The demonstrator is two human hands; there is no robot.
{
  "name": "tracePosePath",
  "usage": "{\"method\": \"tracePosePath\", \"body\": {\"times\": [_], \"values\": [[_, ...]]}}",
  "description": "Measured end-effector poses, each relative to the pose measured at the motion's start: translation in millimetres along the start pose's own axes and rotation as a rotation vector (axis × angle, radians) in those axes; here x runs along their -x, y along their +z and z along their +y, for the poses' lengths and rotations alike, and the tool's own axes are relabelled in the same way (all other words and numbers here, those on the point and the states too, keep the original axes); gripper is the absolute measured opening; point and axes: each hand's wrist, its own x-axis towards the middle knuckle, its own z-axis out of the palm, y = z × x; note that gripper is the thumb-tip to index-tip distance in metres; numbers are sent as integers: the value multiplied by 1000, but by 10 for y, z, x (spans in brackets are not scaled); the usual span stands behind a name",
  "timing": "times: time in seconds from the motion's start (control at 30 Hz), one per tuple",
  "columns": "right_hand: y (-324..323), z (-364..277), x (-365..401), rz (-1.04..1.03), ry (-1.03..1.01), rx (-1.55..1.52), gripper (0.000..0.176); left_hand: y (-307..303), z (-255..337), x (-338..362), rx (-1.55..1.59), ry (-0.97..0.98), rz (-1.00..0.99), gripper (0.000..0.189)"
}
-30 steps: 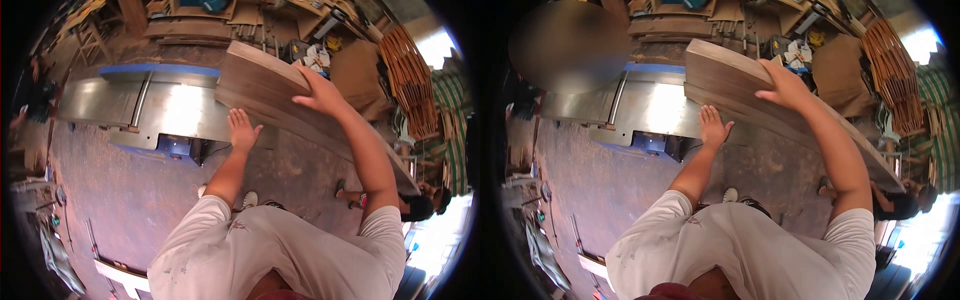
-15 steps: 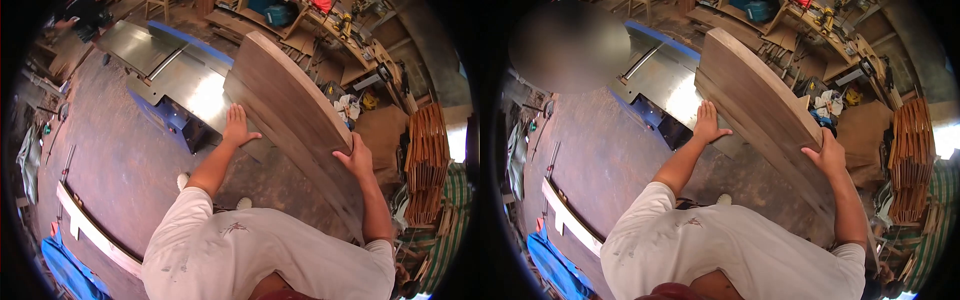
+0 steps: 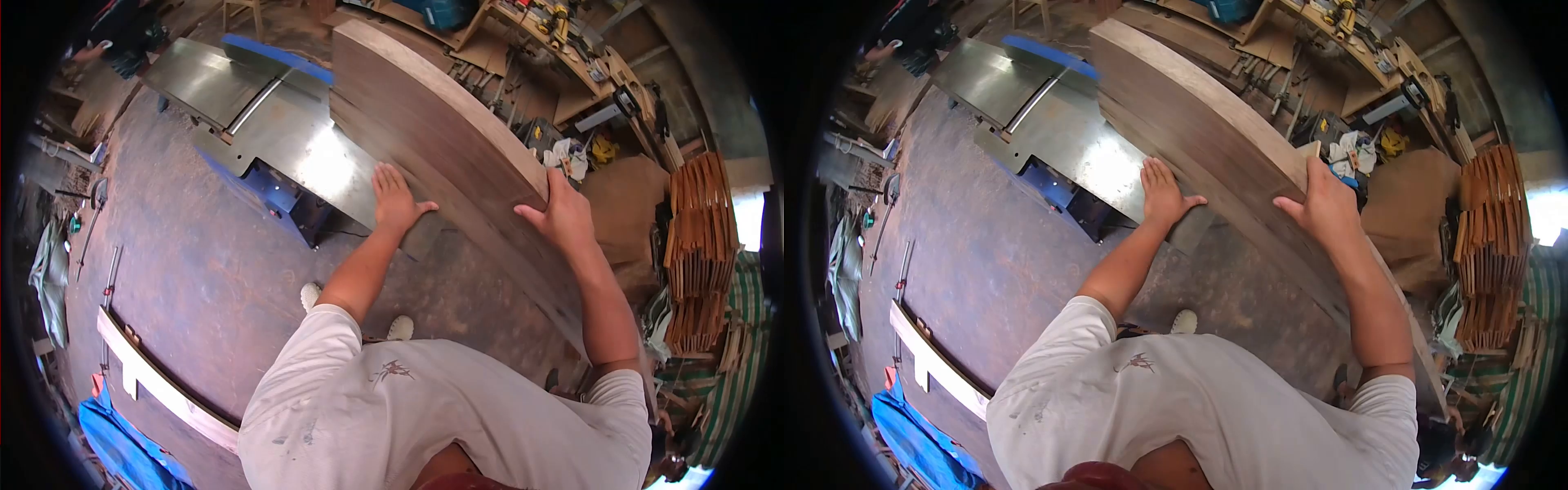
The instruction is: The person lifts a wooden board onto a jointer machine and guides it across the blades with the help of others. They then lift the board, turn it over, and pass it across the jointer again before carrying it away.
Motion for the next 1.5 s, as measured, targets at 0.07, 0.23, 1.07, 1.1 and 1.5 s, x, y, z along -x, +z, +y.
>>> {"method": "tracePosePath", "body": {"times": [0.07, 0.23, 1.07, 1.1, 1.5], "values": [[-11, -42, -58, -12, 3, 19, 76, 27, 55, 5, -34, 0, -1, 146], [57, -100, -302, -20, -66, 70, 76, -12, 47, -33, 36, -36, -33, 146], [-47, 585, -389, 91, -270, -225, 88, 82, 507, -42, -58, -12, 16, 140], [-285, 592, -283, -50, -171, -207, 88, -162, 598, -12, -63, -58, -44, 139], [-11, 546, -412, -9, -104, 33, 90, -149, 345, -230, 37, -169, -15, 149]]}}
